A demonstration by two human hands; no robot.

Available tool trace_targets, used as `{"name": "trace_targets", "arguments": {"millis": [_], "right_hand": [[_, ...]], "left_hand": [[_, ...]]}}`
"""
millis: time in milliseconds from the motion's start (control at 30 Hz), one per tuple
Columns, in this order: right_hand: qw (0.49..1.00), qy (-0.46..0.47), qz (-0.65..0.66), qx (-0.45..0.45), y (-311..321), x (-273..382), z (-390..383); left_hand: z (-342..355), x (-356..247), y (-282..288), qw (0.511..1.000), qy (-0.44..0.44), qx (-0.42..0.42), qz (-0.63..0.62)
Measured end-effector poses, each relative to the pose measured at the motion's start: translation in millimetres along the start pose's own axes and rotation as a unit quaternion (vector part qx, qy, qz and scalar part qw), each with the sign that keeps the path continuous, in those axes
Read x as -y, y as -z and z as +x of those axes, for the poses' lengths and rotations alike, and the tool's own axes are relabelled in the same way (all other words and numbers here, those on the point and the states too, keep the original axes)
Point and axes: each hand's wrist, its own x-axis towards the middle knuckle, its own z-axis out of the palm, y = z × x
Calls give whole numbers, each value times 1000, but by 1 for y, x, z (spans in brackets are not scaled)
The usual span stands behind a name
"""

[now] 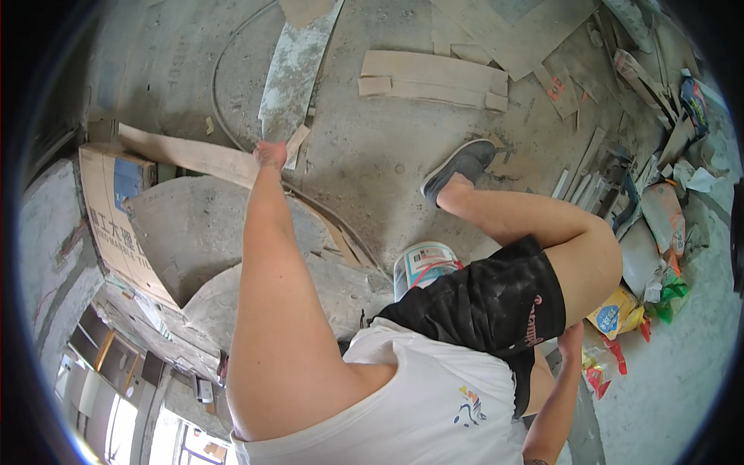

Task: Cutting ceramic tiles using a manual tile cutter.

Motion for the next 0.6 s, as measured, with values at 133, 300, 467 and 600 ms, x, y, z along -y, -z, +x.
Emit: {"name": "trace_targets", "arguments": {"millis": [133,300,467,600], "right_hand": [[998,16,55,15,-4,11,10],[999,40,34,6,-3,5,7],[998,34,32,33,-16,-17,15],[998,33,42,36,-22,-22,17]], "left_hand": [[12,14,16,998,-16,-41,46],[-8,-18,20,997,64,20,35],[-2,-2,12,998,2,2,60],[-6,-8,20,1000,5,7,-12]]}}
